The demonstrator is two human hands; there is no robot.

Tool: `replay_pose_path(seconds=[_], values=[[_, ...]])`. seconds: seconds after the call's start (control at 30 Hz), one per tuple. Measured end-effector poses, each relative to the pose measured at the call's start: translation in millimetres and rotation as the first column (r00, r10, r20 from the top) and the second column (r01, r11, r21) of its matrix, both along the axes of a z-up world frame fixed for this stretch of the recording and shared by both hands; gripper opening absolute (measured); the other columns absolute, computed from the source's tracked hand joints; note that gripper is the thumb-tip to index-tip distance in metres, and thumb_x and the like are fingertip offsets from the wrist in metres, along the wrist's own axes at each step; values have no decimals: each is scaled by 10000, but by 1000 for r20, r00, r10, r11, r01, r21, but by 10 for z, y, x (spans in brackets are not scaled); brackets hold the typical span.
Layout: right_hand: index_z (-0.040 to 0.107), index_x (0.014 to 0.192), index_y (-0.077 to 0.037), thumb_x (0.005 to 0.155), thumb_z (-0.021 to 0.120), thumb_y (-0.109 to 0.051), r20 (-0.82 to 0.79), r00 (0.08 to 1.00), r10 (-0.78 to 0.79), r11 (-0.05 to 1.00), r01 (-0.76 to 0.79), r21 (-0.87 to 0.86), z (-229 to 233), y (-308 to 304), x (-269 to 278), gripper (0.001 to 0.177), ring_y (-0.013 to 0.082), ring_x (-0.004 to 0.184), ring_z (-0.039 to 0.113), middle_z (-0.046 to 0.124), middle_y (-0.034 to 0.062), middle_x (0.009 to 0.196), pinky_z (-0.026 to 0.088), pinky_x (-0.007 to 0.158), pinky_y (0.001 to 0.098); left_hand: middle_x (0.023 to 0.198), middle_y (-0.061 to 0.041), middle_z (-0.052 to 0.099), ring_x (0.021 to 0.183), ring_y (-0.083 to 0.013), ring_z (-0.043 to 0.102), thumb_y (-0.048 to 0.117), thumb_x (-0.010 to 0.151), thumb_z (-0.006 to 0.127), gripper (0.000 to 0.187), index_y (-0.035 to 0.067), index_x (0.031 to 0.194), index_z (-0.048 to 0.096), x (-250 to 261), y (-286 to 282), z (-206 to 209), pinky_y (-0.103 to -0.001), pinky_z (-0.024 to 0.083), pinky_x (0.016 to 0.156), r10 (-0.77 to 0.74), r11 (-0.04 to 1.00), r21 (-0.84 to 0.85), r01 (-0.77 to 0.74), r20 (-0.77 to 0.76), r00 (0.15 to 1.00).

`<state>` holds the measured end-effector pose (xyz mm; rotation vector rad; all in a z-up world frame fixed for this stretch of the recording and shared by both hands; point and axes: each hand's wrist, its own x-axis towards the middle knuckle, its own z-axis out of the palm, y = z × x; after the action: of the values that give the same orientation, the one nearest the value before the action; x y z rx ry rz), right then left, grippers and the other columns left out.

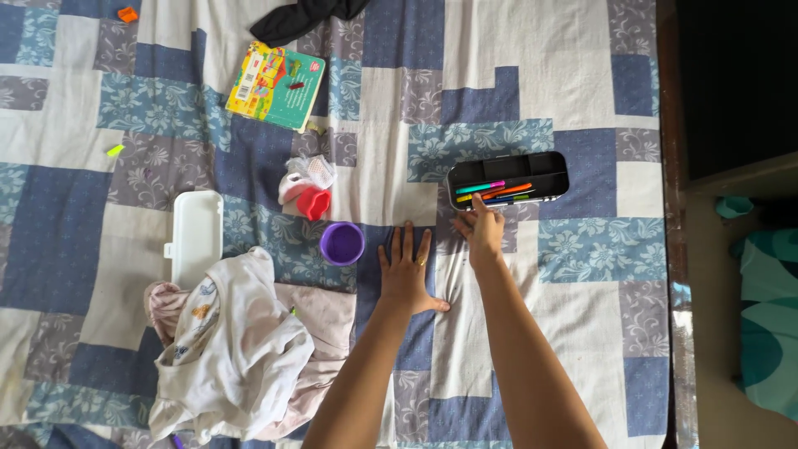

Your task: The person organizes a collection of pens and markers on a bed. They pick up the writing instruments from the bedspread and place them into a black pencil case, then close the case.

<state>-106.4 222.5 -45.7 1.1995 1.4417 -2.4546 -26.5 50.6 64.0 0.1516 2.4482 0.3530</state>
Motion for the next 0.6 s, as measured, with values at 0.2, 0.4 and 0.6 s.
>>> replay_pose_path(seconds=[0.2,0.4,0.6], values=[[620,1140,-52,973,613,-130,-59,996,67,976,-78,-202,100,125,9,185,226,1019,652,656,84,1107,542,898,466,1713,-143,-103,1581,-361,-58,589,462,988,1567,251,1640,11,77,30,-19,-710,90,1199,48,999,10,-48,-30,998],[551,1048,-97,999,595,-67,-164,984,69,971,-105,-217,237,128,312,73,221,1047,628,620,59,1100,549,994,550,1710,-141,-53,1575,-369,-13,522,543,976,1451,258,1637,60,258,50,-22,-718,115,1185,94,995,34,-93,-37,995],[506,1148,-89,1016,548,-102,-133,982,132,968,-156,-195,514,102,731,139,240,1119,638,656,86,1147,510,1027,529,1509,-138,403,1394,-354,428,325,865,778,776,174,1532,411,651,-558,-235,-536,379,1150,306,911,383,-151,-387,870]])
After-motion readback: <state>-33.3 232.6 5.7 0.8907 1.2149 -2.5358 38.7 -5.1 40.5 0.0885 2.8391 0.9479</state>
